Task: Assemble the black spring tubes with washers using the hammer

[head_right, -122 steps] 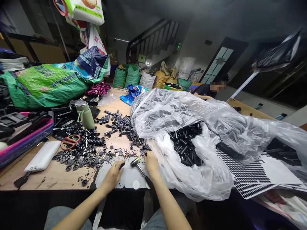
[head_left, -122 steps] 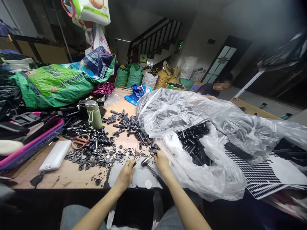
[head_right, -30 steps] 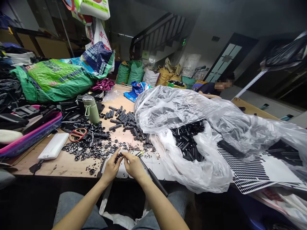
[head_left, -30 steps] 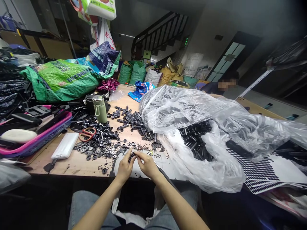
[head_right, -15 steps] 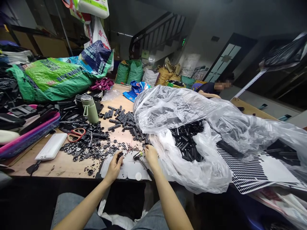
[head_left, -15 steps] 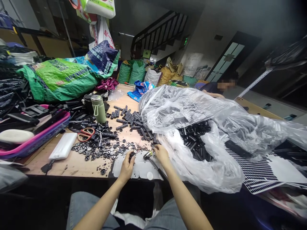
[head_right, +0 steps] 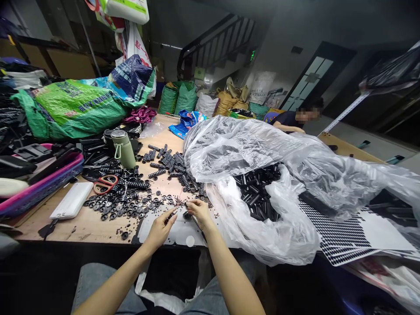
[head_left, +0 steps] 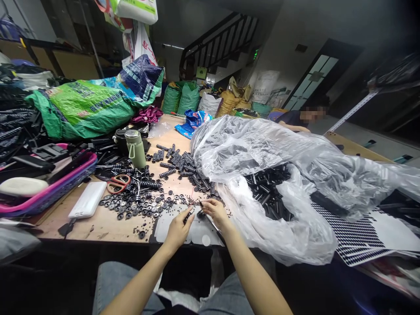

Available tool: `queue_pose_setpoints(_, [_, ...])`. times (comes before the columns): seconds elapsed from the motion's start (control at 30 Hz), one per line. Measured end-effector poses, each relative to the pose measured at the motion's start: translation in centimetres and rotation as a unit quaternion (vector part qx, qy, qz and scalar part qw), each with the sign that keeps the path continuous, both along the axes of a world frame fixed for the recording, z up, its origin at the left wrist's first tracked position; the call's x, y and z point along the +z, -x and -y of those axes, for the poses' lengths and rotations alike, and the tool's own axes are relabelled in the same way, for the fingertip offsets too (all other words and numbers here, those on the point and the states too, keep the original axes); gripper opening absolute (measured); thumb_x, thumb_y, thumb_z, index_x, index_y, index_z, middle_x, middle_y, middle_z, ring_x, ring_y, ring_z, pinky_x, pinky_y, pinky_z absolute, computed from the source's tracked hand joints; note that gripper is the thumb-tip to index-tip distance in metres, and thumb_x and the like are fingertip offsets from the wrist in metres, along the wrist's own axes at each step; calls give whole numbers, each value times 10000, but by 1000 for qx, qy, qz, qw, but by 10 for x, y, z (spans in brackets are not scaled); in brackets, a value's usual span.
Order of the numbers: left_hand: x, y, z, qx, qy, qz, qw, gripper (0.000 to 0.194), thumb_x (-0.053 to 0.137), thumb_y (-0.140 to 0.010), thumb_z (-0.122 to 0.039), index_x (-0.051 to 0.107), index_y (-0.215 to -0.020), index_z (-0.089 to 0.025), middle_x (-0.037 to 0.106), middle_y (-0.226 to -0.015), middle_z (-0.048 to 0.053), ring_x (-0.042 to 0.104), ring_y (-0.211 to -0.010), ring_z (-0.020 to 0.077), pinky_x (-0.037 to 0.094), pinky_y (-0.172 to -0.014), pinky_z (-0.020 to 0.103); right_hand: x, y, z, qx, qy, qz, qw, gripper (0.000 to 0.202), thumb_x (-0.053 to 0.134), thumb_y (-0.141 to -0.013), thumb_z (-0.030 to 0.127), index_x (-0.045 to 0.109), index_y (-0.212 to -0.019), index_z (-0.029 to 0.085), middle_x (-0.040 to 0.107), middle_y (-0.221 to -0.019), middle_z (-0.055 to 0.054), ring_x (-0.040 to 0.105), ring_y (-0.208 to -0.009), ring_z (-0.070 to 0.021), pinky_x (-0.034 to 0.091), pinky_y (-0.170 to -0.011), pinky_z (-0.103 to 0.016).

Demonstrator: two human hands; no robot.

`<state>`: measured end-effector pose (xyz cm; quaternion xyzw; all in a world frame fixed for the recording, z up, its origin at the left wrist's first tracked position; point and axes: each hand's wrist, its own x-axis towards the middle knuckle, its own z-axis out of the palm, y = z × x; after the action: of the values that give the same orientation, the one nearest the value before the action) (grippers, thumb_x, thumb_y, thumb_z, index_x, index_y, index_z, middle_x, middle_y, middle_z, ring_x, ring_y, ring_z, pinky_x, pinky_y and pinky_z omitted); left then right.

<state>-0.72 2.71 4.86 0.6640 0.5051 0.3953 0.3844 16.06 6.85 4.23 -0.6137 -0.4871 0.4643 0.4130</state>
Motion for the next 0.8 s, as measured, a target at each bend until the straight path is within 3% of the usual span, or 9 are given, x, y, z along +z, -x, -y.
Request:
queue_pose_setpoints(0.17, [6, -6, 1, -13, -17, -58, 998, 405, 382, -814, -395, 491, -1167, -229, 550, -1159, 51, 497, -1070, 185, 395, -916, 328, 10, 18, 21, 33, 53, -143, 988, 277, 630, -629, 386, 590, -746, 139, 617, -679, -28, 593, -617, -113, 489, -647, -266])
queue_pose_setpoints(0.33, [10, -5, 4, -12, -22, -88, 996, 396, 371, -820, -399, 504, -1152, -227, 585, -1102, 56, 531, -1016, 189, 431, -859, 327, 18, 15, 25, 21, 86, -273, 958, 240, 706, -569, 314, 608, -699, 138, 605, -646, -1, 569, -578, -81, 474, -621, -220])
queue_pose_setpoints(0.43, [9, -5, 5, -16, -29, -86, 996, 378, 367, -824, -392, 508, -1141, -241, 595, -1082, 44, 534, -1011, 180, 430, -858, 323, 21, 14, 27, 21, 66, -284, 956, 233, 726, -551, 301, 629, -683, 135, 606, -632, 5, 573, -589, -93, 473, -643, -243])
queue_pose_setpoints(0.57, [0, -9, 3, -21, -21, -72, 997, 388, 382, -818, -388, 495, -1154, -229, 573, -1118, 62, 502, -1061, 193, 400, -898, 355, 29, 20, 40, 70, -47, -147, 986, 217, 666, -626, 346, 663, -740, 161, 645, -742, -29, 599, -701, -151, 474, -701, -298])
queue_pose_setpoints(0.7, [-8, -12, -1, -7, -23, 5, 1000, 419, 378, -822, -367, 436, -1204, -205, 535, -1164, 79, 444, -1127, 192, 376, -926, 353, 45, 6, 47, 109, -149, 74, 980, 281, 582, -716, 362, 631, -947, 210, 629, -974, -49, 572, -895, -189, 451, -784, -331])
queue_pose_setpoints(0.77, [-8, -10, 0, 11, -19, 42, 999, 419, 382, -819, -368, 443, -1196, -194, 570, -1097, 83, 483, -1080, 196, 413, -878, 338, 57, -25, 42, 21, -163, 209, 964, 293, 528, -760, 361, 602, -990, 196, 612, -1011, -61, 556, -925, -181, 434, -792, -317])
queue_pose_setpoints(0.8, [-7, -9, 0, 22, -13, 53, 998, 414, 389, -816, -372, 457, -1182, -191, 593, -1042, 82, 520, -1026, 196, 436, -838, 328, 62, -46, 37, -59, -154, 272, 948, 290, 493, -782, 355, 597, -978, 168, 607, -1005, -81, 557, -912, -177, 428, -776, -307])
